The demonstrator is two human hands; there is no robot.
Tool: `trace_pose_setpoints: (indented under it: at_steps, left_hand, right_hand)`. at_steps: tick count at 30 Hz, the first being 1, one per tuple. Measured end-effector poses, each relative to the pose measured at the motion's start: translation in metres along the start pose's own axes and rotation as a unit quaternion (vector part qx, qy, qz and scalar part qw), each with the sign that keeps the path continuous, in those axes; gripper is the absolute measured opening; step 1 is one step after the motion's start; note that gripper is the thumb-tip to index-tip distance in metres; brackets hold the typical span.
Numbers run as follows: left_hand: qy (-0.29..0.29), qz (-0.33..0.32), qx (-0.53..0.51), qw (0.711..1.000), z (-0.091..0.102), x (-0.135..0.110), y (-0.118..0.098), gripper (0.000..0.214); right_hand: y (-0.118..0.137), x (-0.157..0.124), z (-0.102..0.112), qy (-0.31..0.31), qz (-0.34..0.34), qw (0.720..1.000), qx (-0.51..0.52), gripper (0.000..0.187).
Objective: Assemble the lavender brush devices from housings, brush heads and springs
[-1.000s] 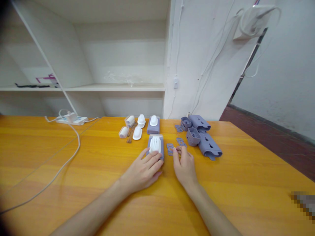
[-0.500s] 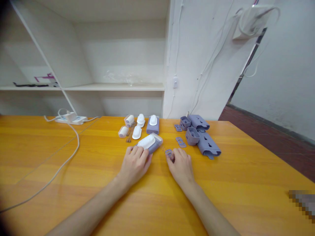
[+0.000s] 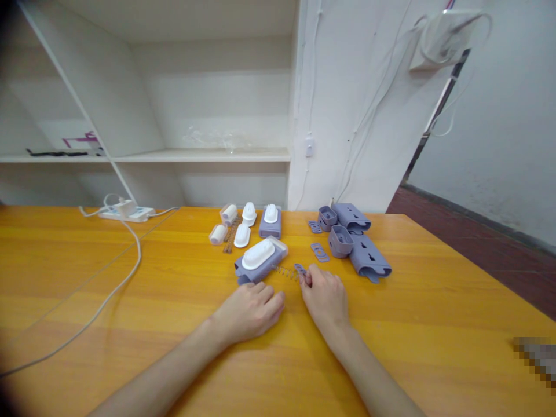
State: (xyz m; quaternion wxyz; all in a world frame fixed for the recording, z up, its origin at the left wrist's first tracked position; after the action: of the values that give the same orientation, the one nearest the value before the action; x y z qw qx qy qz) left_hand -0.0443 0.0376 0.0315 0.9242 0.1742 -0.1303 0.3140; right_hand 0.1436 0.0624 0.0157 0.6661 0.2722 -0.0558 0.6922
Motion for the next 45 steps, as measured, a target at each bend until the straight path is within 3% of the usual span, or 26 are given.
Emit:
trace_pose_setpoints:
  at_steps: [5, 10, 18, 26, 34, 40, 45]
  left_hand:
    - [0.028, 0.039, -0.022, 0.999, 0.006, 0.002, 0.000, 0.019]
    - [0.003, 0.109, -0.051, 0.993, 0.010, 0.003, 0.001, 0.048]
    - [-0.003, 0.131, -0.081, 0.988, 0.009, 0.003, 0.000, 0.045]
    - [-0.071, 0.120, -0.110, 0.984, 0.010, 0.001, 0.001, 0.049]
    - [-0.130, 0.083, -0.112, 0.982, 0.006, -0.004, 0.004, 0.042]
    - [-0.131, 0.084, -0.138, 0.978, 0.005, -0.004, 0.004, 0.044]
    - [-0.098, 0.114, -0.189, 0.970, 0.008, -0.003, 0.001, 0.046]
  right_hand:
    - [0.007, -0.006, -0.001, 0.007, 0.019, 0.989, 0.144, 0.023]
    - [0.027, -0.018, 0.000, 0.033, 0.020, 0.955, 0.293, 0.027]
    - [0.033, -0.021, -0.001, 0.066, -0.017, 0.919, 0.388, 0.029]
    - [0.035, -0.021, 0.015, 0.059, -0.027, 0.824, 0.563, 0.023]
    - [0.034, -0.016, 0.011, 0.074, -0.180, 0.796, 0.574, 0.050]
    - [0.026, -0.010, 0.007, 0.095, -0.232, 0.713, 0.654, 0.045]
    - [0.027, -0.010, 0.008, 0.122, -0.217, 0.673, 0.696, 0.032]
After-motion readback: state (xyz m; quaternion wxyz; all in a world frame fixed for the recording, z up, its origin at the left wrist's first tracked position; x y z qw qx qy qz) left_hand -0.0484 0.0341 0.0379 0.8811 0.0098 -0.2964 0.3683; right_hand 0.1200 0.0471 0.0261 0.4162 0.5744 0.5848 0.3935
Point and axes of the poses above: each hand's wrist, its own x-axis towards the middle knuckle, its own z-axis out of the back of the hand, y = z × x, the point moved 1 cm from there along x, towards the middle knuckle, and after that the axes turned 1 degree about x, right-handed, at the moved point
